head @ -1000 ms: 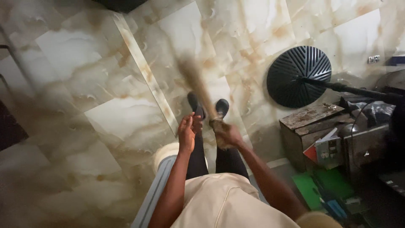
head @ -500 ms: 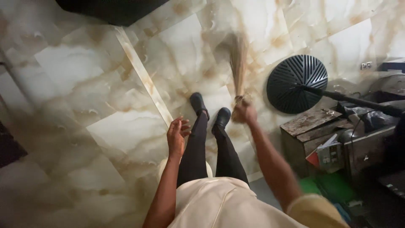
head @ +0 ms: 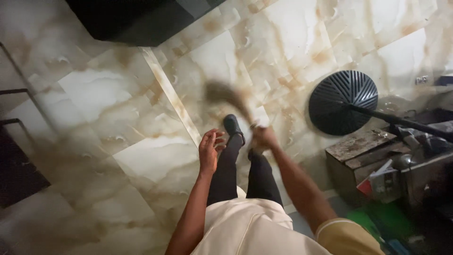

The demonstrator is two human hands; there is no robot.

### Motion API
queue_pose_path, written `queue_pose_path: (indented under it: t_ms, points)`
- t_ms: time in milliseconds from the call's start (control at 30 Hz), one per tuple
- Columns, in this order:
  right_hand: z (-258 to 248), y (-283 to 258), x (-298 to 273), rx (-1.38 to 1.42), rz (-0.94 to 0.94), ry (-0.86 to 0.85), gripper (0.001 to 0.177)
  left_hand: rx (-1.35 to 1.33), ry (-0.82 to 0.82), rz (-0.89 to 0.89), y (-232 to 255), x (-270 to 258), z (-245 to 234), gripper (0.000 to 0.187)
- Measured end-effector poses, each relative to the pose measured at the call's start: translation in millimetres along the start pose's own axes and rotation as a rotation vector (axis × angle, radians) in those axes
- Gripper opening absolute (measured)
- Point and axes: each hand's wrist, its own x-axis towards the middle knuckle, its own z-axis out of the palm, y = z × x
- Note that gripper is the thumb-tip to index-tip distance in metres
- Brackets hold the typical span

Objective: The person sweeps the floor with a handheld broom, moving chairs out of the way to reach under a table and then sweeping dirt into a pile.

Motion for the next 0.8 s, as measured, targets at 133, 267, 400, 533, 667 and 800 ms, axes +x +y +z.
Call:
queue_pose_path:
  t_ms: [133, 267, 400, 533, 667, 800]
  points:
    - [-62.4, 13.8, 38.7, 0.145, 0.024, 0.158, 0.043, -0.050, 0.049, 0.020, 8.4, 9.1, -23.4, 0.032]
    - [-82.1, 13.6, 50.2, 0.747, 0.088, 0.206, 0.041, -0.099, 0.099, 0.001, 16.3, 13.9, -33.6, 0.033]
    - [-19.3, -17.4, 1.7, 0.576, -0.138, 0.197, 0.045, -0.129, 0.077, 0.042, 32.6, 33.0, -10.6, 0.035]
    - [-0.1, -65.6, 18.5, 0.022, -0.478, 0.085, 0.041, -0.095, 0.059, 0.015, 48.6, 52.5, 28.5, 0.034]
    - [-34.6, -60.5, 61.4, 0.077, -0.039, -0.023, 0.045, -0.048, 0.018, 0.018, 62.5, 69.6, 59.0, 0.033]
    - [-117.6, -20.5, 98.9, 0.299, 0.218, 0.067, 0.048, -0.027, 0.015, -0.024, 71.8, 88.6, 83.7, 0.033]
